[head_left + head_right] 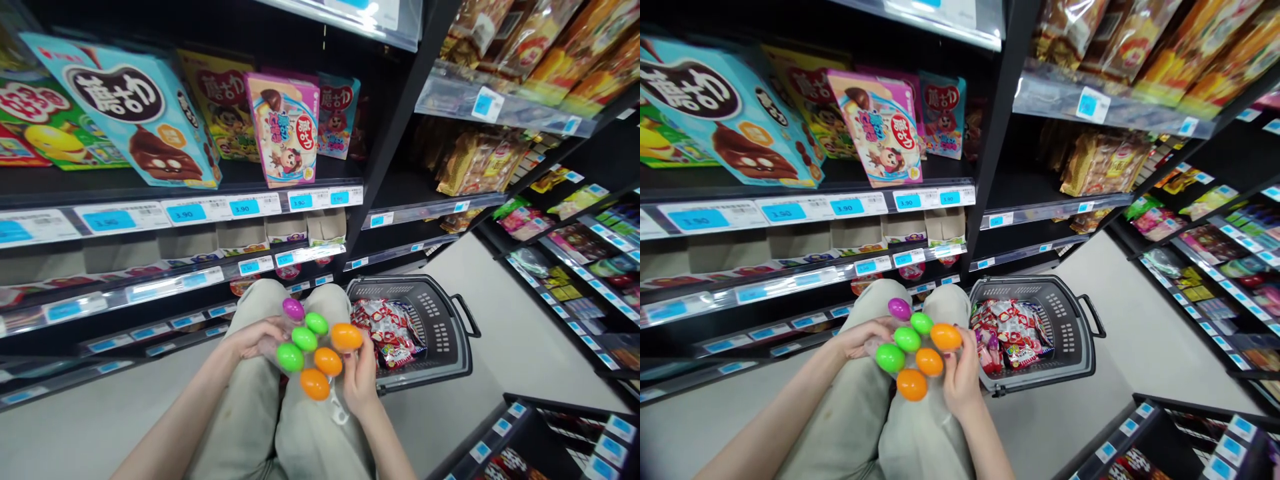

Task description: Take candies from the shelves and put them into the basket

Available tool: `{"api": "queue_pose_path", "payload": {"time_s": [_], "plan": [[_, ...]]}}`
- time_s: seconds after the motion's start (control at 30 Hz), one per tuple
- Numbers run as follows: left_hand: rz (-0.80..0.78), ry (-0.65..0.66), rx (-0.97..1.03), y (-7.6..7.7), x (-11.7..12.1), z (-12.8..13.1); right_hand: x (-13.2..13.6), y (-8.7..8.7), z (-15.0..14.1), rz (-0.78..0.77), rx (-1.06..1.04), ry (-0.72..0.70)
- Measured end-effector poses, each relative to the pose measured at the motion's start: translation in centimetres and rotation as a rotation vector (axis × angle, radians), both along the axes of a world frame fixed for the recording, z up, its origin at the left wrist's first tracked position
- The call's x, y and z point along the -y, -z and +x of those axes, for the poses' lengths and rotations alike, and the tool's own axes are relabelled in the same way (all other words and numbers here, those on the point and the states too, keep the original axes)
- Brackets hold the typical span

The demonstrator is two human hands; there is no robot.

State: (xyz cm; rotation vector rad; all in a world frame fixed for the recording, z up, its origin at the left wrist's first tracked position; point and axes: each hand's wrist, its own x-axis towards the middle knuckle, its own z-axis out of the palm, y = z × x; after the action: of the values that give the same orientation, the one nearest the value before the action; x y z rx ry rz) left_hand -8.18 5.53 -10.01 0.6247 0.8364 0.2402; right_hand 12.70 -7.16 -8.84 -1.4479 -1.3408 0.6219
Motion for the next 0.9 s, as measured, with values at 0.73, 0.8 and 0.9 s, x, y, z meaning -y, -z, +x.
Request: {"api": "queue_pose_path", "payload": {"time_s": [0.73,0.8,0.9], "plan": [[-0.027,0.004,-0.008,0.3,-0.2,-0.4,2.1,-4.2,3.8,-0.194,-1.162,0.020],[-0.030,0.004,-0.010,0.3,-0.2,-0.3,2.5,-3.7,4.3,-0.204,-1.130,0.057],[-0.031,-0.005,0.003,0.5,-0.2,-0.3,2.7,-2.8,5.8,-0.240,-0.915,0.145]]}}
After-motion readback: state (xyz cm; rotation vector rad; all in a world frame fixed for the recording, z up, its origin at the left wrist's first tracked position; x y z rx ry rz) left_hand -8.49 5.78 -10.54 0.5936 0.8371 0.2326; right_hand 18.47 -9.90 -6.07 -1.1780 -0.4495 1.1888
